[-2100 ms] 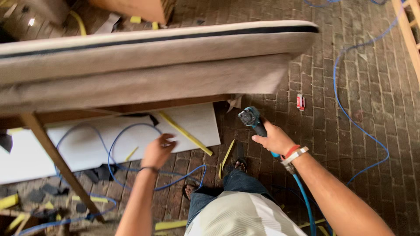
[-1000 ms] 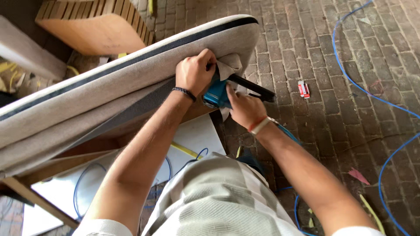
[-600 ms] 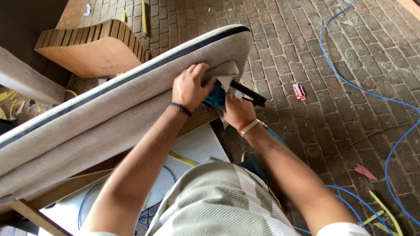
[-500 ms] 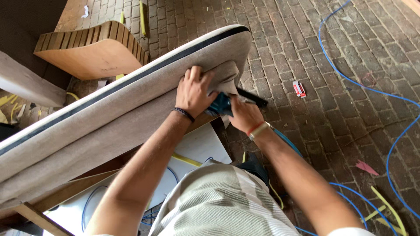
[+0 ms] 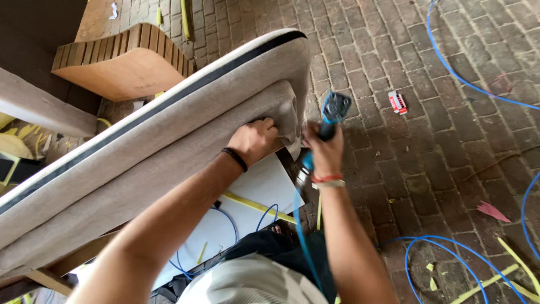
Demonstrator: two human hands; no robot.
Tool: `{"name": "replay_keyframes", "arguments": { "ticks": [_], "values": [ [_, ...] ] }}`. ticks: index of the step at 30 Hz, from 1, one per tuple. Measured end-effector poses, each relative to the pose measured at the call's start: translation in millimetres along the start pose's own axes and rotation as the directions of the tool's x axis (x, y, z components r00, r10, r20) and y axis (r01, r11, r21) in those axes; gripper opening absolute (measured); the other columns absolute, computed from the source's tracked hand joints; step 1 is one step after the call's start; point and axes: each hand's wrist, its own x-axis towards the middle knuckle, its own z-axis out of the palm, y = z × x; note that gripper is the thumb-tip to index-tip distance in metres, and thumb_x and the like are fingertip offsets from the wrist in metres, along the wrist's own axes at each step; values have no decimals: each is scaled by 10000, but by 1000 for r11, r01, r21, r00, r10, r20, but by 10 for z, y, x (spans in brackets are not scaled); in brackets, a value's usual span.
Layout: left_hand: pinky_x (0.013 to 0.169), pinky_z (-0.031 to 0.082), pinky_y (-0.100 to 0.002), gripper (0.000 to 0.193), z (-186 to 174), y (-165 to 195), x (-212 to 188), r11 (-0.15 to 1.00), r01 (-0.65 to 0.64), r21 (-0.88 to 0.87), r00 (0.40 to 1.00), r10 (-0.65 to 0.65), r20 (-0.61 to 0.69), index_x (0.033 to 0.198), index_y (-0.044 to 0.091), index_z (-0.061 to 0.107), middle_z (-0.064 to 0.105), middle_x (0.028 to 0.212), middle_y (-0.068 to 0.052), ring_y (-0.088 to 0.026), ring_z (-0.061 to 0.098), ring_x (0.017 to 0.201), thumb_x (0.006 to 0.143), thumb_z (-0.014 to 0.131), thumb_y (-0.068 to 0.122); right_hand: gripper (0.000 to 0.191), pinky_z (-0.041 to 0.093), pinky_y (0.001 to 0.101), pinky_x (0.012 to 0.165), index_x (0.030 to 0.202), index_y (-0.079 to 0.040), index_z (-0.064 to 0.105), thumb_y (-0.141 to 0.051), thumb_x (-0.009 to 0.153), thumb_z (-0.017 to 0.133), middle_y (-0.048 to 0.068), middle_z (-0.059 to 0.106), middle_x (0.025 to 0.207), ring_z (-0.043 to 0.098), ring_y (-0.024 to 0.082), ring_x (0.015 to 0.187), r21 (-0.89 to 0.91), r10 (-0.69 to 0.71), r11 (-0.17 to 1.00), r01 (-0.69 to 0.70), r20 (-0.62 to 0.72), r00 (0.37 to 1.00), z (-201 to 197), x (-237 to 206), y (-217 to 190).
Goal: The person attaches beige fabric to a curved wooden furniture frame, using a pneumatic staple gun to fasten the fabric along the edges while pressing it taut by hand. They then sit on the floor, pull the fabric around the frame corners, and trim excess fabric with scissors before stapling the folded edges down.
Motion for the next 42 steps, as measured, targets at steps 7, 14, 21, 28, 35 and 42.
{"name": "replay_keyframes", "arguments": {
  "ticks": [7, 14, 21, 28, 35, 42],
  "values": [
    [613, 570, -384, 91, -437, -41, 162, 970, -231, -70, 968, 236, 80, 927, 89, 716, 661, 889, -39, -247, 687, 777, 890, 705, 171, 547, 555, 289, 799, 1252, -2, 481, 84, 811, 794, 75, 673, 1037, 646, 158, 892, 55, -149, 985, 162, -195, 969, 658, -21, 544],
    [724, 588, -333, 286, -677, -122, 1195, 820, -500, 280, 796, 306, 523, 1018, 152, 773, 600, 1282, -94, -226, 618, 1043, 732, 772, 168, 627, 532, 288, 815, 1349, -41, 490, 13, 819, 820, 39, 652, 982, 600, 134, 861, 117, -104, 982, 145, -300, 948, 473, -67, 836],
    [845, 550, -336, 249, -432, 35, 1360, 725, -601, 338, 719, 305, 624, 1000, 108, 779, 608, 1294, -78, -228, 573, 1169, 840, 750, 296, 539, 511, 315, 873, 1336, 76, 526, -4, 918, 857, 50, 591, 1071, 585, 161, 947, 250, -106, 949, 190, -312, 944, 316, 66, 1248],
    [1114, 496, -387, 619, -126, -121, 734, 959, -208, 194, 978, 202, 50, 1417, 89, 569, 516, 1499, -110, -278, 516, 1385, 815, 703, 50, 689, 573, 340, 808, 1378, -24, 443, 102, 766, 733, 56, 633, 1054, 645, 186, 896, 342, 88, 935, 89, -471, 878, 651, 394, 1442],
    [1117, 530, -351, 616, 126, -76, 629, 989, 19, 144, 997, -8, -75, 1460, 130, 560, 525, 1530, -50, -229, 577, 1366, 874, 670, -27, 612, 584, 335, 795, 1363, -8, 456, 148, 814, 678, 93, 652, 1070, 667, 184, 882, 183, -70, 972, 146, -366, 928, 588, 521, 1391],
    [1079, 556, -338, 512, 154, 40, 667, 965, 95, 246, 985, -55, -167, 1457, 172, 591, 558, 1518, 1, -183, 607, 1352, 963, 645, 48, 274, 497, 297, 624, 1019, -30, 669, -36, 805, 841, 79, 679, 840, 626, 163, 660, -415, 92, 874, -255, -372, 923, -217, 73, 771]
  ]
}}
